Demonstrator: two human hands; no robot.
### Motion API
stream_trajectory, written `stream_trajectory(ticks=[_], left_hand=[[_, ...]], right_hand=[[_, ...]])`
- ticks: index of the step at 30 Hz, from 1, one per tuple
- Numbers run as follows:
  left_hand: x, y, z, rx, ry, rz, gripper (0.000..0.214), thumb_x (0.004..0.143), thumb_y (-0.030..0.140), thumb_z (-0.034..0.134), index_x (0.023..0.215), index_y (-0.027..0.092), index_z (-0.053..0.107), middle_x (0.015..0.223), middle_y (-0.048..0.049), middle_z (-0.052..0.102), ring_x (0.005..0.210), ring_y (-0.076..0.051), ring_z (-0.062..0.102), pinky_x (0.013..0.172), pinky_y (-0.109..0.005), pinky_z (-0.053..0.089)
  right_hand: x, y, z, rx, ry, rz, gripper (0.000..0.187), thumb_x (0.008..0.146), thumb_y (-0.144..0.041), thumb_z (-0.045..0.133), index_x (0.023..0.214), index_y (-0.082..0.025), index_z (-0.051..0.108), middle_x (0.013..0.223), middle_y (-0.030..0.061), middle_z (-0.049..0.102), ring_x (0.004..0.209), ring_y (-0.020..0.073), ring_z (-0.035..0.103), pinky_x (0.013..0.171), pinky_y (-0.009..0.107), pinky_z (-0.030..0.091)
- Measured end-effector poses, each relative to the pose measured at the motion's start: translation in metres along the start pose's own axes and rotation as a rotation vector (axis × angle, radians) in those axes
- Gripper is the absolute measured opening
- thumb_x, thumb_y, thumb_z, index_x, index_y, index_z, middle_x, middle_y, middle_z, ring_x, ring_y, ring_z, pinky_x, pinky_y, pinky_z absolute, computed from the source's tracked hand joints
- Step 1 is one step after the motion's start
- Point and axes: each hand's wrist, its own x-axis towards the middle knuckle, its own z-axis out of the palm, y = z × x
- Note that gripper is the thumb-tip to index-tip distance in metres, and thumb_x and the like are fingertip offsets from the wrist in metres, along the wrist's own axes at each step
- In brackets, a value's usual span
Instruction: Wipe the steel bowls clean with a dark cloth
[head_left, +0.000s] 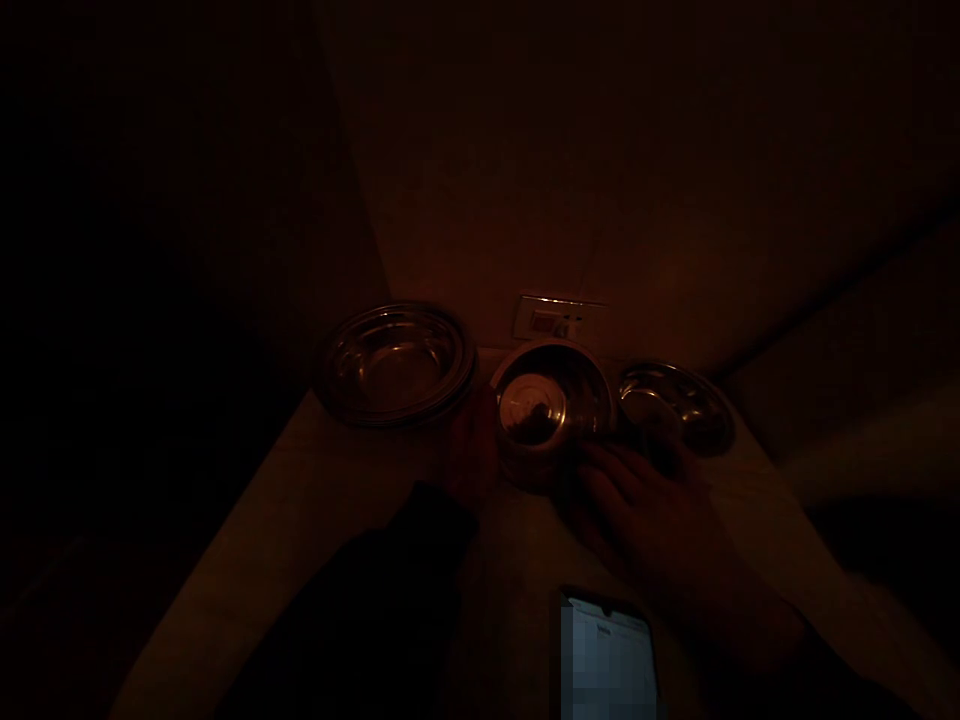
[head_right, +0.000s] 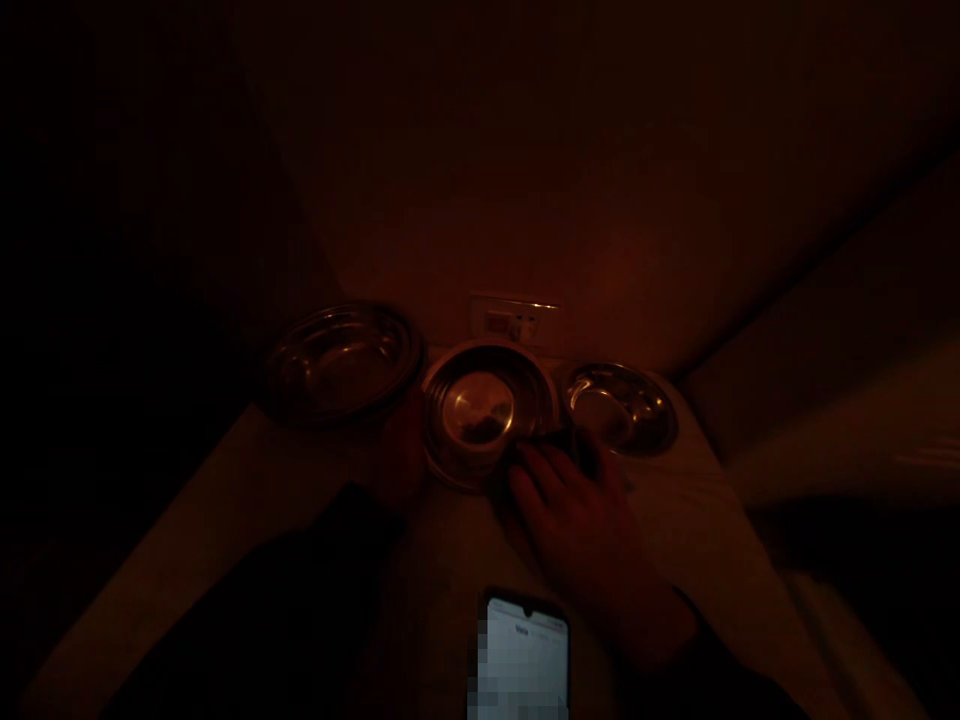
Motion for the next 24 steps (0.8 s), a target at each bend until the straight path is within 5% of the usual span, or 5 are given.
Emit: stream_trajectory(ticks=[5, 10, 16, 24], left_hand=[[0.000, -0.001, -0.001, 0.010, -0.018, -0.012, 0.043, 0.091, 0.049, 0.038, 0.092, 0.016, 0.066, 0.105, -0.0103, 0.071, 0.104, -0.025, 0.063, 0.093, -0.036, 0.047], [-0.001, -0.005, -0.001, 0.015, -0.025, -0.023, 0.047, 0.090, 0.053, 0.036, 0.089, 0.016, 0.066, 0.097, -0.0098, 0.072, 0.094, -0.024, 0.065, 0.086, -0.035, 0.049], [-0.003, -0.001, -0.001, 0.104, 0.008, -0.020, 0.048, 0.091, 0.052, 0.036, 0.089, 0.015, 0.066, 0.092, -0.0084, 0.073, 0.090, -0.022, 0.066, 0.083, -0.034, 0.051], [-0.001, -0.004, 0.001, 0.089, 0.046, -0.030, 0.048, 0.092, 0.048, 0.033, 0.095, 0.014, 0.067, 0.102, -0.0109, 0.072, 0.103, -0.025, 0.064, 0.092, -0.037, 0.049]], right_hand=[[-0.002, 0.002, 0.003, -0.028, -0.008, 0.046, 0.021, 0.091, -0.027, 0.052, 0.104, -0.017, 0.065, 0.108, 0.0104, 0.071, 0.098, 0.0301, 0.063, 0.095, 0.058, 0.033], [0.002, 0.000, 0.017, 0.180, -0.033, -0.038, 0.026, 0.091, -0.026, 0.053, 0.110, -0.011, 0.062, 0.110, 0.0143, 0.068, 0.100, 0.0289, 0.061, 0.093, 0.053, 0.044], [0.008, -0.011, 0.025, 0.420, -0.100, -0.075, 0.038, 0.093, -0.018, 0.047, 0.130, -0.012, 0.049, 0.134, 0.0152, 0.054, 0.121, 0.0251, 0.052, 0.097, 0.042, 0.049], [0.007, 0.005, 0.013, 0.323, -0.094, -0.092, 0.023, 0.086, -0.013, 0.058, 0.108, -0.014, 0.064, 0.111, 0.0116, 0.069, 0.100, 0.0282, 0.064, 0.086, 0.047, 0.055]])
